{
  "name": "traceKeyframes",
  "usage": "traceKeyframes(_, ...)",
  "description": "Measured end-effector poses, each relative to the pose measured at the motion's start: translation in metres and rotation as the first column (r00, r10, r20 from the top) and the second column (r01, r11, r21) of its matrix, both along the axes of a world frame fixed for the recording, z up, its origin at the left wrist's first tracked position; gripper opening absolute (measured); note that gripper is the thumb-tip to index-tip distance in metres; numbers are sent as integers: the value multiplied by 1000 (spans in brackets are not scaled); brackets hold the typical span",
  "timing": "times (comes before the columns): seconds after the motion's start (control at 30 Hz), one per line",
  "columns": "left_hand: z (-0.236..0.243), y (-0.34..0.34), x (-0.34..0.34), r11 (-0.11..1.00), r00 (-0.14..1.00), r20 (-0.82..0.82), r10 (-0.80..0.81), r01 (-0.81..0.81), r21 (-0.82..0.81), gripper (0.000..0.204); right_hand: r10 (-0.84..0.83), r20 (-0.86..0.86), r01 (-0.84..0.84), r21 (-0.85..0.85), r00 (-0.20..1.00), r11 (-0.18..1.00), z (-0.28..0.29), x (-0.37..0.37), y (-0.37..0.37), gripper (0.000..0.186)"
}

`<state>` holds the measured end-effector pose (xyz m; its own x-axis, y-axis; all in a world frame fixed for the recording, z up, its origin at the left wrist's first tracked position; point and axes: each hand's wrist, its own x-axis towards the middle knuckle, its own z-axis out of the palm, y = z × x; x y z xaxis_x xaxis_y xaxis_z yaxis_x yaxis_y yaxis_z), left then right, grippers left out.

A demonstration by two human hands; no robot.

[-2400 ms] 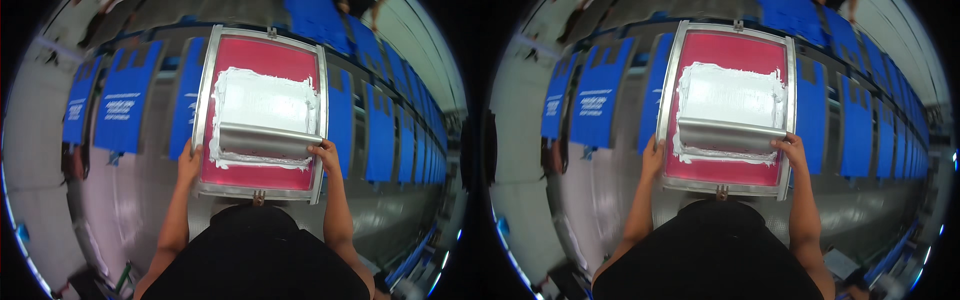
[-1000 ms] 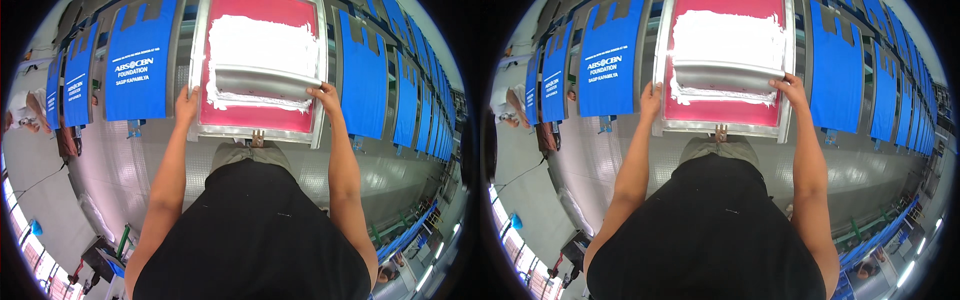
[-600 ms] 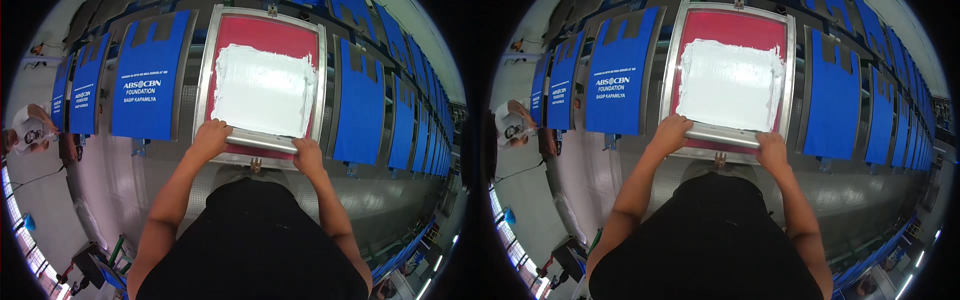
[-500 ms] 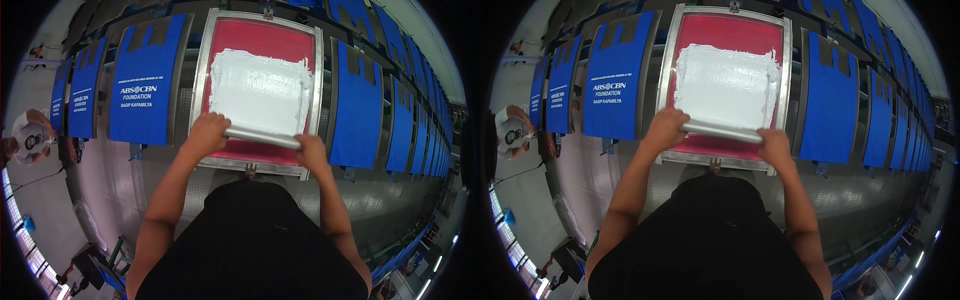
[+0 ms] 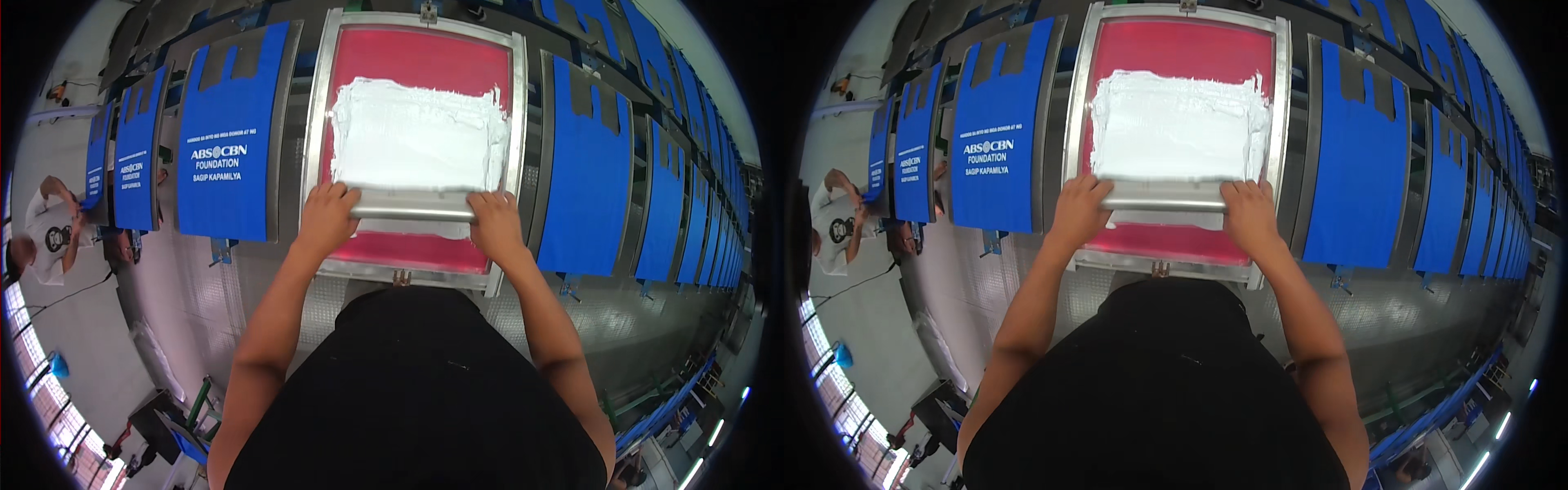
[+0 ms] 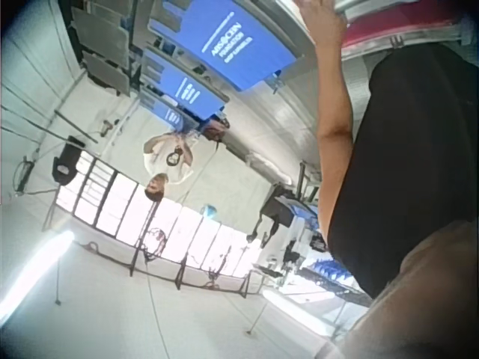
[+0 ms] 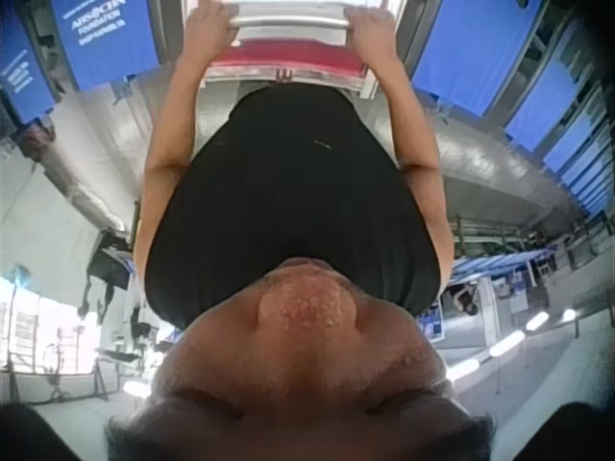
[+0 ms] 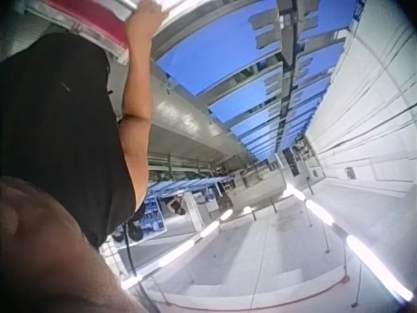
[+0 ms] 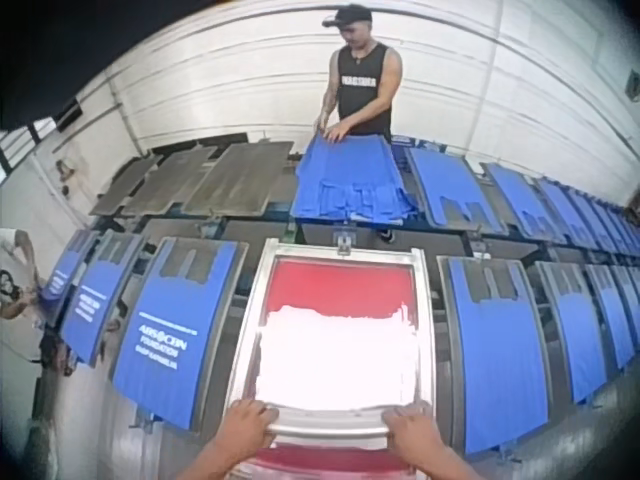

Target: The person uses a squeegee to spread white ink evenly across a red screen printing frame. They repeatedly pull the ink from the top to the bottom of the frame to ensure full coverage of the mesh.

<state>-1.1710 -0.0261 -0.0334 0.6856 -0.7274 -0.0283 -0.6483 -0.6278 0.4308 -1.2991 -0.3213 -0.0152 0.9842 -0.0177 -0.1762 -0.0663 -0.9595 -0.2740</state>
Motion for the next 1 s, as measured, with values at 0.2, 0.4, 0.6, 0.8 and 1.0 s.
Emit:
traceKeyframes(0.2,-50,32,-52,992,999,-45,11,-16,-127,26,-17,-92,16,-8,996,1000,-37,-54,41,30)
traceKeyframes(0.4,-66,42,-27,990,1000,4,26,-26,-136,30,-40,-235,30,-47,971,998,-43,-14,44,41)
traceKeyframes(0.6,-70,10,49,992,994,31,108,-106,-62,31,-60,-65,51,-135,996,990,-55,54,15,46)
traceKeyframes(0.8,-20,-79,176,987,991,-46,122,-116,116,29,-68,-83,56,-146,994,988,-21,181,-67,37)
traceKeyframes(1.0,-7,-9,40,990,984,-170,57,-33,140,31,-22,-300,-18,-130,954,991,10,44,-9,44)
